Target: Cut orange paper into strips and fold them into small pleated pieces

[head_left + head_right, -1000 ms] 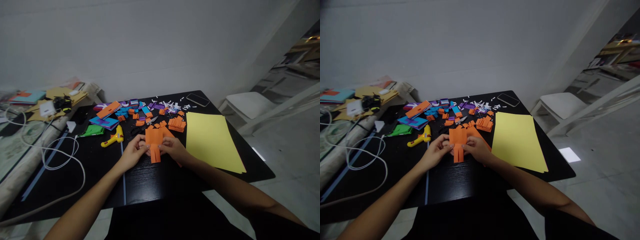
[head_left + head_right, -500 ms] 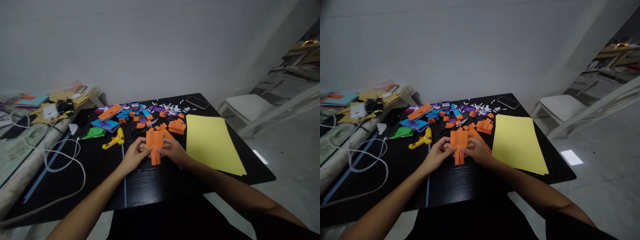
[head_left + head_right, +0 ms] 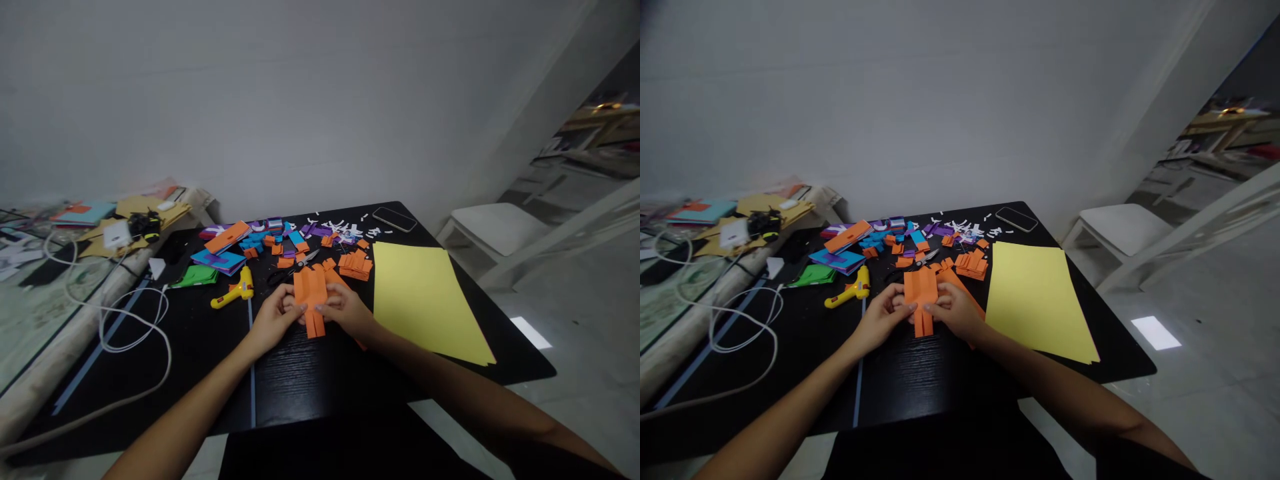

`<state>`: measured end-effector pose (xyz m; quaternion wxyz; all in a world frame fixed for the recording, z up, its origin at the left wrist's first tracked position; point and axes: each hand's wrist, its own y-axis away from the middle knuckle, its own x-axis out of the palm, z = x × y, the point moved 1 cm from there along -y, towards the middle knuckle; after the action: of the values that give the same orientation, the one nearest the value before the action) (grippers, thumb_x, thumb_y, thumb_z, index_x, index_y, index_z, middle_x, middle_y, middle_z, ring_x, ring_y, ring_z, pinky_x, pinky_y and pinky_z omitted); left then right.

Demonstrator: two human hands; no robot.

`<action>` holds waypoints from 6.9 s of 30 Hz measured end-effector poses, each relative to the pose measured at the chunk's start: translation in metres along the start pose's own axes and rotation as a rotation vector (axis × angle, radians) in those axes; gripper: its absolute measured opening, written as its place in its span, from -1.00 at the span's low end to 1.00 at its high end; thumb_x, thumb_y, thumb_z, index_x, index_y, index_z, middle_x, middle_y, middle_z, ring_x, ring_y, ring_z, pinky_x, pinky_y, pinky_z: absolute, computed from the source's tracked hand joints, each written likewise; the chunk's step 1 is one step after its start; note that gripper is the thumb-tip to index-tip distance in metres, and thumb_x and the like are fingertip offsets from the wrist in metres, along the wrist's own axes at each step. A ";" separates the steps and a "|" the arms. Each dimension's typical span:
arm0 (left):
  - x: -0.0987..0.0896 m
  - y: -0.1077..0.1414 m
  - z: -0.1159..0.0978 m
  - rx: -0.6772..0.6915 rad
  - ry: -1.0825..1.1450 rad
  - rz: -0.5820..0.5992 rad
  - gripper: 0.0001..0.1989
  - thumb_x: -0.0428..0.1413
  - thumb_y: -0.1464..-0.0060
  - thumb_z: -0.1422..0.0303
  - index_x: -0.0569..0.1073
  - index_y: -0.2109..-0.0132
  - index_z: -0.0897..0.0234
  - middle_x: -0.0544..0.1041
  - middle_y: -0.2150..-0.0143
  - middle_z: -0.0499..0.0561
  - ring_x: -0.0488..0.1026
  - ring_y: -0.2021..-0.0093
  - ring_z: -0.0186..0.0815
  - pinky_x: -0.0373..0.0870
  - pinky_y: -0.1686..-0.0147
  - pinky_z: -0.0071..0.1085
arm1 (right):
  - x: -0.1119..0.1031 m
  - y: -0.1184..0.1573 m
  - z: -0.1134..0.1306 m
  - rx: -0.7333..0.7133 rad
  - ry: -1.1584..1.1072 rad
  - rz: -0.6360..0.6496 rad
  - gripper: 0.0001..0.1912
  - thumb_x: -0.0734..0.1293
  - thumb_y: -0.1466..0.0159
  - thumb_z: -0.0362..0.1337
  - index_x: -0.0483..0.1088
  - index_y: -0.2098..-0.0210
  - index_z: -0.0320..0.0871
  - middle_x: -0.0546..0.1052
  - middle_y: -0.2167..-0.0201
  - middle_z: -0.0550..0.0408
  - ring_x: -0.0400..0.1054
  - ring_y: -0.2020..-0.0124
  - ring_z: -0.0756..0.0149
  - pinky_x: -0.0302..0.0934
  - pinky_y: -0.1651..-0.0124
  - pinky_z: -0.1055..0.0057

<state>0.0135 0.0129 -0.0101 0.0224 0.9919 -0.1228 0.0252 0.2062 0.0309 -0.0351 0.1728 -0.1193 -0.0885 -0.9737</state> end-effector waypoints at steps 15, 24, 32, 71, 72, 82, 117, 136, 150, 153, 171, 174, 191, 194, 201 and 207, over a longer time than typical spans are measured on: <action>-0.006 -0.002 0.006 -0.039 0.025 0.070 -0.42 0.29 -0.13 0.09 0.31 -0.14 0.29 0.63 0.34 0.03 0.66 0.30 -0.17 0.61 0.17 -0.22 | -0.006 -0.006 -0.002 -0.041 0.057 -0.115 -0.60 0.59 0.02 -0.13 0.46 0.29 -0.14 0.54 0.53 0.22 0.47 0.43 0.29 0.33 0.20 0.32; -0.017 -0.005 -0.009 0.076 -0.096 -0.113 -0.53 0.29 -0.10 0.20 0.41 -0.10 0.25 0.57 0.26 -0.07 0.55 0.25 -0.33 0.47 0.16 -0.41 | -0.005 -0.005 -0.004 0.023 0.015 -0.067 -0.56 0.67 0.20 -0.16 0.51 0.39 -0.14 0.59 0.45 0.16 0.54 0.35 0.24 0.40 0.07 0.22; -0.013 -0.001 -0.006 0.112 -0.363 -0.006 -0.77 0.27 -0.15 0.20 0.57 0.17 0.28 0.62 0.20 0.03 0.53 0.20 -0.24 0.42 0.19 -0.38 | -0.005 -0.001 0.003 -0.081 0.218 -0.048 -0.73 0.57 0.00 -0.19 0.59 0.33 -0.15 0.64 0.36 0.08 0.55 0.25 0.20 0.41 0.00 0.18; -0.009 0.008 -0.019 0.229 -0.476 0.041 -0.80 0.19 -0.23 0.25 0.55 0.10 0.26 0.62 0.18 0.03 0.55 0.16 -0.22 0.44 0.10 -0.34 | -0.001 0.013 0.018 -0.140 0.291 -0.084 -0.74 0.57 -0.06 -0.12 0.63 0.31 -0.12 0.69 0.30 0.04 0.59 0.18 0.10 0.43 -0.01 0.15; -0.008 0.007 -0.018 0.215 -0.469 0.030 -0.77 0.19 -0.24 0.22 0.56 0.07 0.26 0.62 0.19 0.03 0.56 0.16 -0.23 0.45 0.11 -0.35 | 0.000 0.014 0.019 -0.191 0.342 -0.094 -0.78 0.56 -0.08 -0.14 0.63 0.31 -0.10 0.69 0.30 0.05 0.59 0.18 0.11 0.42 -0.02 0.16; -0.003 0.008 -0.019 0.218 -0.523 0.012 -0.77 0.19 -0.25 0.20 0.64 0.19 0.25 0.68 0.23 0.01 0.59 0.21 -0.23 0.47 0.14 -0.37 | 0.004 0.021 0.024 -0.301 0.446 -0.118 -0.87 0.52 -0.16 -0.15 0.62 0.31 -0.04 0.69 0.28 0.08 0.58 0.19 0.15 0.41 -0.03 0.19; -0.005 0.008 -0.018 0.163 -0.555 0.025 -0.74 0.17 -0.26 0.17 0.61 0.22 0.26 0.66 0.26 -0.01 0.56 0.24 -0.25 0.42 0.19 -0.39 | -0.001 0.015 0.020 -0.152 0.271 -0.059 -0.81 0.51 -0.13 -0.15 0.61 0.29 -0.09 0.69 0.27 0.06 0.59 0.16 0.14 0.42 -0.04 0.15; -0.012 0.004 -0.019 0.087 -0.484 0.026 -0.67 0.20 -0.20 0.10 0.60 0.29 0.31 0.57 0.41 -0.04 0.42 0.41 -0.34 0.27 0.37 -0.45 | -0.001 0.015 0.023 -0.169 0.290 -0.137 -0.74 0.58 -0.04 -0.16 0.56 0.34 -0.14 0.67 0.30 0.03 0.59 0.19 0.15 0.45 0.05 0.21; -0.021 -0.001 -0.021 0.065 -0.359 -0.077 -0.63 0.24 -0.14 0.05 0.56 0.29 0.34 0.43 0.52 -0.11 0.29 0.52 -0.42 0.17 0.49 -0.51 | -0.006 0.011 0.020 -0.166 0.218 -0.118 -0.67 0.59 -0.06 -0.14 0.59 0.23 -0.15 0.69 0.33 0.03 0.61 0.24 0.15 0.49 0.06 0.17; -0.021 0.001 -0.021 0.130 -0.438 -0.083 -0.68 0.19 -0.20 0.12 0.55 0.28 0.33 0.44 0.50 -0.10 0.32 0.50 -0.42 0.19 0.48 -0.51 | -0.006 0.011 0.019 -0.215 0.253 -0.113 -0.69 0.60 -0.04 -0.18 0.58 0.25 -0.15 0.69 0.25 0.00 0.61 0.17 0.13 0.49 0.02 0.17; -0.012 0.008 -0.021 0.389 -0.793 0.158 -0.85 0.17 -0.30 0.28 0.58 0.14 0.24 0.62 0.24 -0.03 0.54 0.26 -0.33 0.41 0.20 -0.44 | 0.000 0.014 0.014 -0.339 0.331 -0.075 -0.83 0.51 -0.17 -0.20 0.54 0.29 -0.12 0.67 0.27 0.04 0.61 0.22 0.21 0.50 0.07 0.26; -0.010 0.008 -0.021 0.358 -0.768 0.188 -0.84 0.18 -0.30 0.27 0.59 0.12 0.24 0.63 0.22 -0.01 0.56 0.23 -0.31 0.42 0.18 -0.43 | 0.002 0.016 0.015 -0.318 0.323 -0.057 -0.84 0.51 -0.16 -0.21 0.54 0.30 -0.12 0.67 0.29 0.06 0.61 0.24 0.22 0.49 0.10 0.27; -0.002 0.008 -0.016 0.114 -0.523 0.143 -0.76 0.24 -0.17 0.20 0.61 0.26 0.31 0.63 0.33 0.00 0.51 0.33 -0.31 0.39 0.31 -0.46 | 0.004 0.018 0.016 -0.255 0.363 -0.025 -0.85 0.48 -0.15 -0.22 0.56 0.29 -0.10 0.66 0.31 0.08 0.59 0.25 0.23 0.46 0.10 0.28; 0.000 0.009 -0.018 0.097 -0.517 0.164 -0.75 0.24 -0.17 0.18 0.60 0.29 0.31 0.59 0.37 -0.02 0.48 0.37 -0.33 0.36 0.35 -0.47 | 0.004 0.018 0.017 -0.218 0.389 0.022 -0.84 0.50 -0.14 -0.17 0.59 0.32 -0.10 0.66 0.35 0.09 0.58 0.28 0.24 0.45 0.13 0.30; -0.001 0.008 -0.019 0.076 -0.524 0.155 -0.77 0.27 -0.15 0.19 0.62 0.29 0.29 0.61 0.35 -0.01 0.51 0.33 -0.30 0.38 0.31 -0.46 | 0.003 0.017 0.014 -0.173 0.382 0.067 -0.86 0.50 -0.19 -0.16 0.62 0.30 -0.08 0.68 0.32 0.09 0.58 0.26 0.23 0.44 0.11 0.31; -0.004 0.007 -0.015 0.048 -0.504 0.173 -0.74 0.27 -0.13 0.16 0.63 0.29 0.29 0.60 0.37 -0.02 0.49 0.36 -0.32 0.35 0.36 -0.47 | 0.003 0.017 0.013 -0.169 0.375 0.077 -0.87 0.50 -0.20 -0.16 0.62 0.31 -0.08 0.68 0.32 0.10 0.57 0.25 0.23 0.44 0.09 0.29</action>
<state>0.0077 0.0078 0.0049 -0.0349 0.9529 -0.2081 -0.2177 0.2123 0.0173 -0.0194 0.2127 0.0467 0.0321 -0.9755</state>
